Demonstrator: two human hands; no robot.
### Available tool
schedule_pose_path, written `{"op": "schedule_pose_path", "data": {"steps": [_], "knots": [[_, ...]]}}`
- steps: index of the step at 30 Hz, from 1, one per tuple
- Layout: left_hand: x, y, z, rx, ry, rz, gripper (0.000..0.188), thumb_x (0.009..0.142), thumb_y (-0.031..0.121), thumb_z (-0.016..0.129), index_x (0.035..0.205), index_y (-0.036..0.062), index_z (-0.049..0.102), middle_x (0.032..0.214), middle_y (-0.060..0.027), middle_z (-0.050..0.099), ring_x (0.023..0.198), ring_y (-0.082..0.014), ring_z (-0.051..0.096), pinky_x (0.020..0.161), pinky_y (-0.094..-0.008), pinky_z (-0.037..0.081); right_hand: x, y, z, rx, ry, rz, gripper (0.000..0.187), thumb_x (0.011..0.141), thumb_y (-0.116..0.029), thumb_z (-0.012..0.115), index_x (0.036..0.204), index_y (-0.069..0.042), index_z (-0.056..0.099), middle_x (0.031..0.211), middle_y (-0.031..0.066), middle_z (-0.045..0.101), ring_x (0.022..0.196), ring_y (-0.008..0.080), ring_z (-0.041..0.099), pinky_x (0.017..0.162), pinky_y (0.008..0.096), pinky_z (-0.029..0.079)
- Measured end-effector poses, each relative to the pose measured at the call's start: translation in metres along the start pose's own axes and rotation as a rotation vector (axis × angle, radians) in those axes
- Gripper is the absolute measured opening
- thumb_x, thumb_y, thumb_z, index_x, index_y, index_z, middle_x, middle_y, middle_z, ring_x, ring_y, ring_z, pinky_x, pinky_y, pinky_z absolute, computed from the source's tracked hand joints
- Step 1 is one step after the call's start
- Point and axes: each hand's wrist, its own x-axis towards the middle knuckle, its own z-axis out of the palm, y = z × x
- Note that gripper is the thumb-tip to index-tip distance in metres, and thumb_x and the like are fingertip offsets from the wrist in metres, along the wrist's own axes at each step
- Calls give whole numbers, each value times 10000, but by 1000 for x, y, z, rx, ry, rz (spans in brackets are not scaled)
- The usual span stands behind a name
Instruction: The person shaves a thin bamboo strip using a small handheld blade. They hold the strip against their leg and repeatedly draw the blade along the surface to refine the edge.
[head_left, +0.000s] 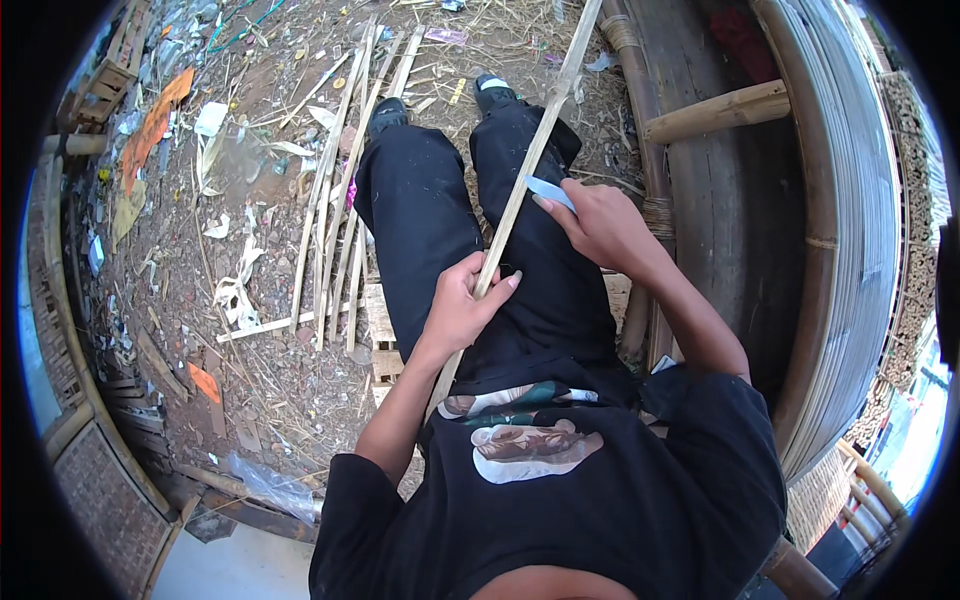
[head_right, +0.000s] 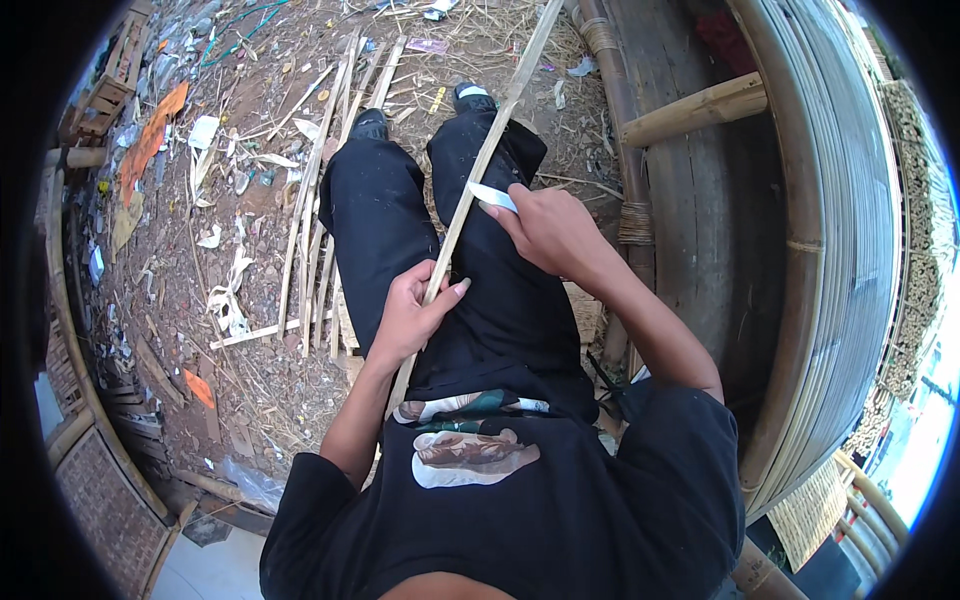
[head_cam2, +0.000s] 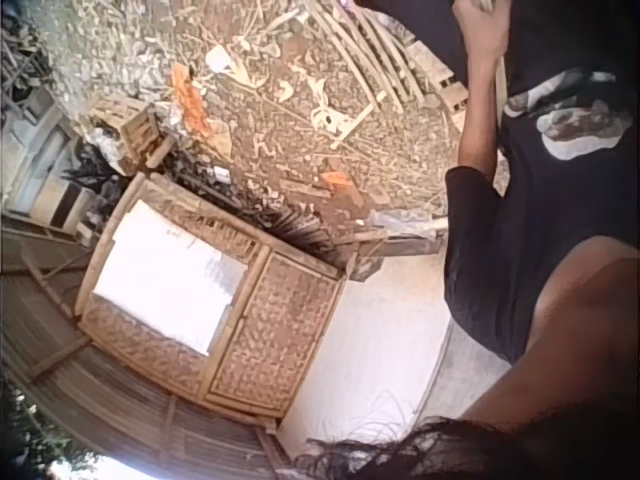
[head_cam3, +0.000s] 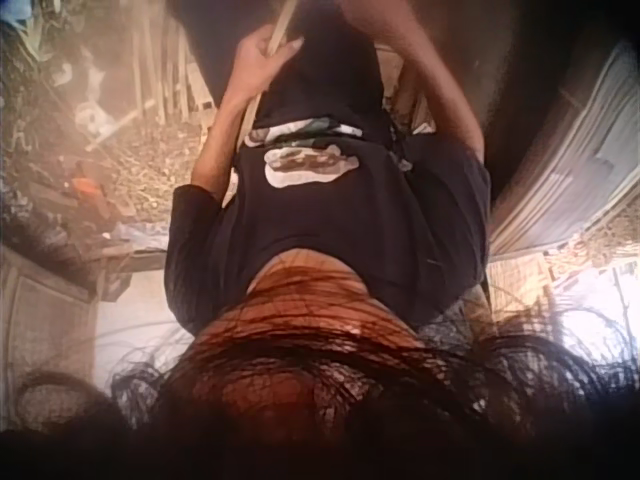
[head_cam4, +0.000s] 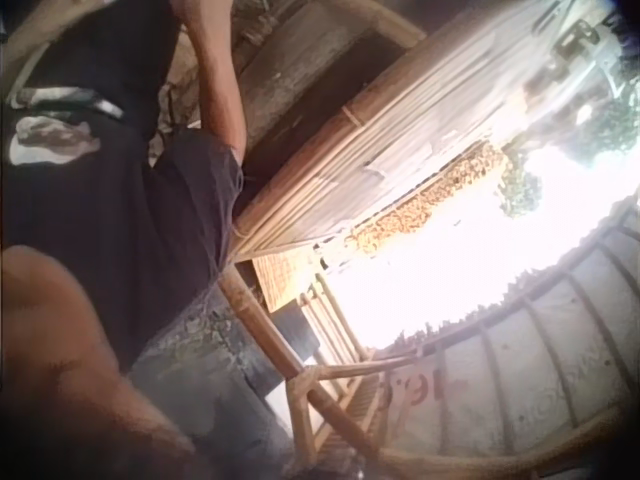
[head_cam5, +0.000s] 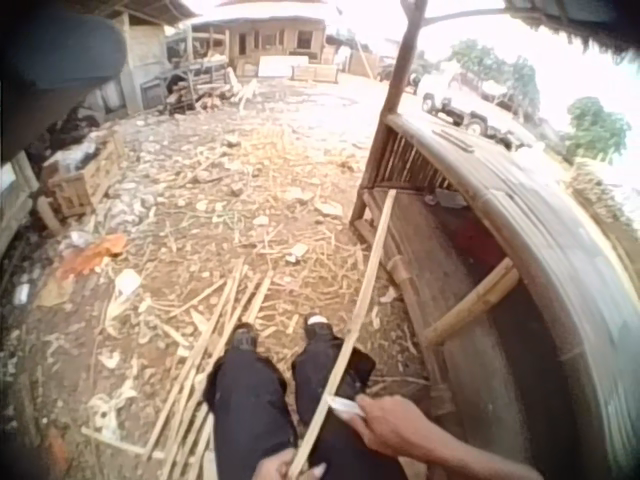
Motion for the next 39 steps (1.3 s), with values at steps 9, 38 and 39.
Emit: {"op": "schedule_pose_path", "data": {"steps": [9,38,39], "knots": [[2,-4,1,-10,15,-4,264,819,191,710,733,43,509,574,35,457,528,-29,389,476,-227,319,8,-10,-2,-104,-129,-42,213,949,-239,506,938,-39,434,529,174,525,533,392,560,484,479,399],[3,-3,3,27,20,-8,258,827,188,702,731,41,513,563,40,451,518,-30,380,471,-231,319,9,-3,-3,-139,-80,-425,441,850,-110,574,1276,-217,545,754,71,440,636,241,561,556,368,463],[3,-3,3,23,20,3,254,828,185,700,732,41,514,563,41,451,518,-29,379,470,-231,316,8,-1,-1,-138,-77,-423,441,850,-110,574,1276,-217,545,754,71,440,636,241,561,556,368,463]]}}
